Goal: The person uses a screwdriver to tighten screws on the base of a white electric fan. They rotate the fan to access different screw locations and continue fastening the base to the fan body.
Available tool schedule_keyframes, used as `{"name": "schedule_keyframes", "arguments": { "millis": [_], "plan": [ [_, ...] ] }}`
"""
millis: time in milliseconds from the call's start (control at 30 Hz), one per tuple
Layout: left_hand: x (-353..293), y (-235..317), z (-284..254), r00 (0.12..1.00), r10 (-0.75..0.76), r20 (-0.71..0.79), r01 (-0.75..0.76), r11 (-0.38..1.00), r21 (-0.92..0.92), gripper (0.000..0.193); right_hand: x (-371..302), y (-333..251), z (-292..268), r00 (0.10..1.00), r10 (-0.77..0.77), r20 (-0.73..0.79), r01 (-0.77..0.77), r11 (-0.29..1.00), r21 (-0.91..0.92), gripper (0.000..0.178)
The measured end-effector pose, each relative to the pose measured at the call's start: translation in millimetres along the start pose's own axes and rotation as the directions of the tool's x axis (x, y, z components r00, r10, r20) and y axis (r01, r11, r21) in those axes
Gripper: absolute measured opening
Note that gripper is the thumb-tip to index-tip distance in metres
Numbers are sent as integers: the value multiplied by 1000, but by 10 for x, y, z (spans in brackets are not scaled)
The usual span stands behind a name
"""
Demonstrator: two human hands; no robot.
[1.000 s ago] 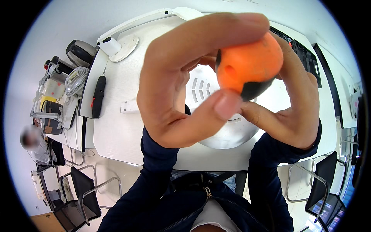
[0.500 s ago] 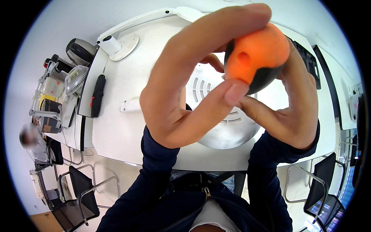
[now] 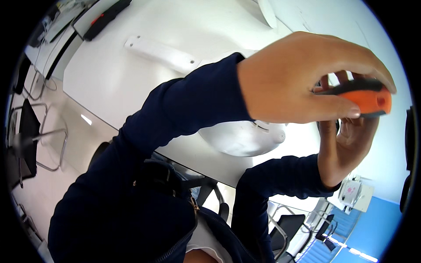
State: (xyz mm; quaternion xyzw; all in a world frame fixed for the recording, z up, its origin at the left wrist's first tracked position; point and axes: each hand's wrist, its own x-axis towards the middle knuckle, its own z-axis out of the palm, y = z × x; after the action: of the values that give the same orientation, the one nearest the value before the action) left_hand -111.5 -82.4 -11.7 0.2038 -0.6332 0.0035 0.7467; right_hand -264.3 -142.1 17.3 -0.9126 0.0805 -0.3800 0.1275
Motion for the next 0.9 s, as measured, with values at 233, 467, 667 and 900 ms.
{"name": "schedule_keyframes", "arguments": {
  "millis": [233, 467, 667, 900],
  "plan": [
    [2, -55, -15, 993, 70, -97, -66, 997, 48, 33, 45, -34, -47, 1000, 10, 27, -9, 999, -39, 68],
    [1, -149, 33, 988, 95, -124, -85, 993, 79, 36, 47, 105, -107, 998, -24, 60, 15, 989, 147, 73],
    [-2, -223, 22, 978, 146, -152, -126, 983, 136, 39, 113, 42, -99, 995, -32, 96, 33, 999, -7, 71],
    [-29, -211, 55, 985, 88, -148, -67, 988, 142, 38, 99, 26, -54, 999, -24, 49, 19, 995, 93, 67]
  ]
}}
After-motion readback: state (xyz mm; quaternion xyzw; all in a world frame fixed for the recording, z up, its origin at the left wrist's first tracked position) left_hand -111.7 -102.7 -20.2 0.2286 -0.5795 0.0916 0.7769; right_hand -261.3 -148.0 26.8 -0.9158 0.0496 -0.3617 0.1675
